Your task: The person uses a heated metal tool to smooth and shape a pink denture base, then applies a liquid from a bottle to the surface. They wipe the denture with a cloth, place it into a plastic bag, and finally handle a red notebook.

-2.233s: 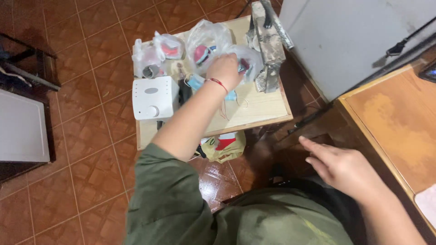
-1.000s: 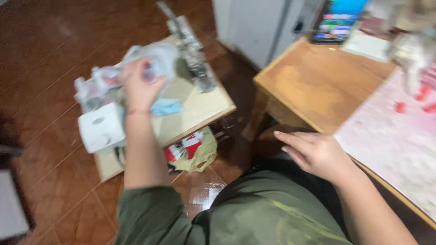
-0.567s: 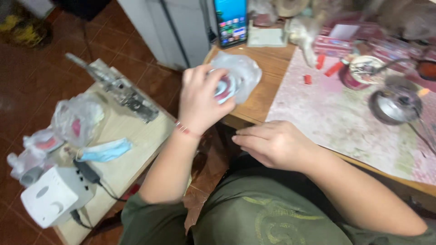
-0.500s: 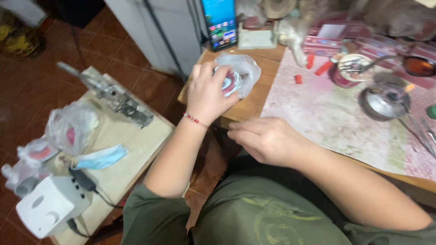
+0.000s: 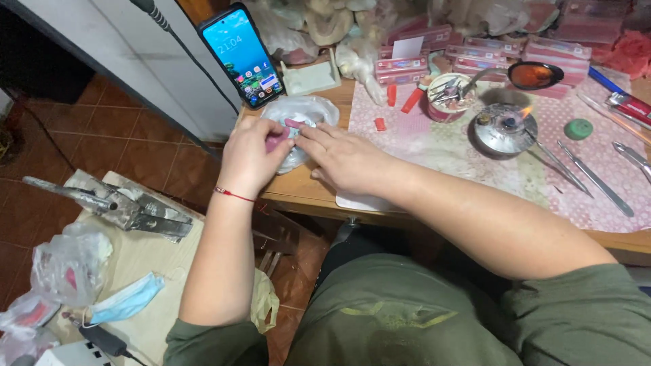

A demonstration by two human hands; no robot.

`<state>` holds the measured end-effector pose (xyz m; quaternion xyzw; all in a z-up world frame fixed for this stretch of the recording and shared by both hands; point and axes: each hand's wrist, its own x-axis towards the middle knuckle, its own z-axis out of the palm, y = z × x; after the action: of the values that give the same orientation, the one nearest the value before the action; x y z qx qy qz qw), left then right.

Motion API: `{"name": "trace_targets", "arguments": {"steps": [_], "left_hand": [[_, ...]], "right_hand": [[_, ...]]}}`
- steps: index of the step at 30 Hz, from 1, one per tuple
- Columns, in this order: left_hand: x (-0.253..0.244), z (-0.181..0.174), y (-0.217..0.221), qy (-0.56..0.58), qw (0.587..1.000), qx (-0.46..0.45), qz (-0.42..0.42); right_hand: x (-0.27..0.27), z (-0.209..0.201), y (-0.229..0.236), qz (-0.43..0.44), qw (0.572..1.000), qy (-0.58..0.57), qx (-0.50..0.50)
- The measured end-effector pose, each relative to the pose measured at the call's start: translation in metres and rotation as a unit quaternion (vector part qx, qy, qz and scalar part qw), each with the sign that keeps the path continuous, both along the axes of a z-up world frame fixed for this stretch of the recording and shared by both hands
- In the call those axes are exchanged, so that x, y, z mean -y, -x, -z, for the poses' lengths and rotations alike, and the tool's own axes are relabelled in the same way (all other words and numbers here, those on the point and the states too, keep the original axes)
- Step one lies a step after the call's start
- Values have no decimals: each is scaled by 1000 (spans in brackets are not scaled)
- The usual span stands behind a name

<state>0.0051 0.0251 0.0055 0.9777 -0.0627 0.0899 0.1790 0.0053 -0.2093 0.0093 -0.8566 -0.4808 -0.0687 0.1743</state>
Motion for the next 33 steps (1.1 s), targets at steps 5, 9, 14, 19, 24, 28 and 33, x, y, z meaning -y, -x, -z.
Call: {"name": "trace_targets", "arguments": {"steps": [5, 9, 14, 19, 24, 28, 33], "left_hand": [[-18, -10, -15, 22, 998, -63, -16], [-12, -26, -16, -28, 995, -99, 9], [-28, 1, -31, 3, 995, -91, -28], [-25, 3, -28, 36, 996, -61, -62], [-4, -19, -25, -52, 985, -133, -96], [-2, -28, -20, -75, 985, -139, -70], [-29, -4, -24, 29, 995, -3, -93]], "right_hand": [[-1, 16, -2, -4, 998, -15, 66], [-4, 27, 3, 35, 983, -8, 180], [-8, 37, 8, 14, 981, -20, 194], [-12, 40, 8, 32, 977, -21, 209], [-10, 47, 5, 21, 981, -26, 192], [-12, 53, 5, 39, 987, -41, 153], [-13, 64, -3, 9, 992, -57, 113]]}}
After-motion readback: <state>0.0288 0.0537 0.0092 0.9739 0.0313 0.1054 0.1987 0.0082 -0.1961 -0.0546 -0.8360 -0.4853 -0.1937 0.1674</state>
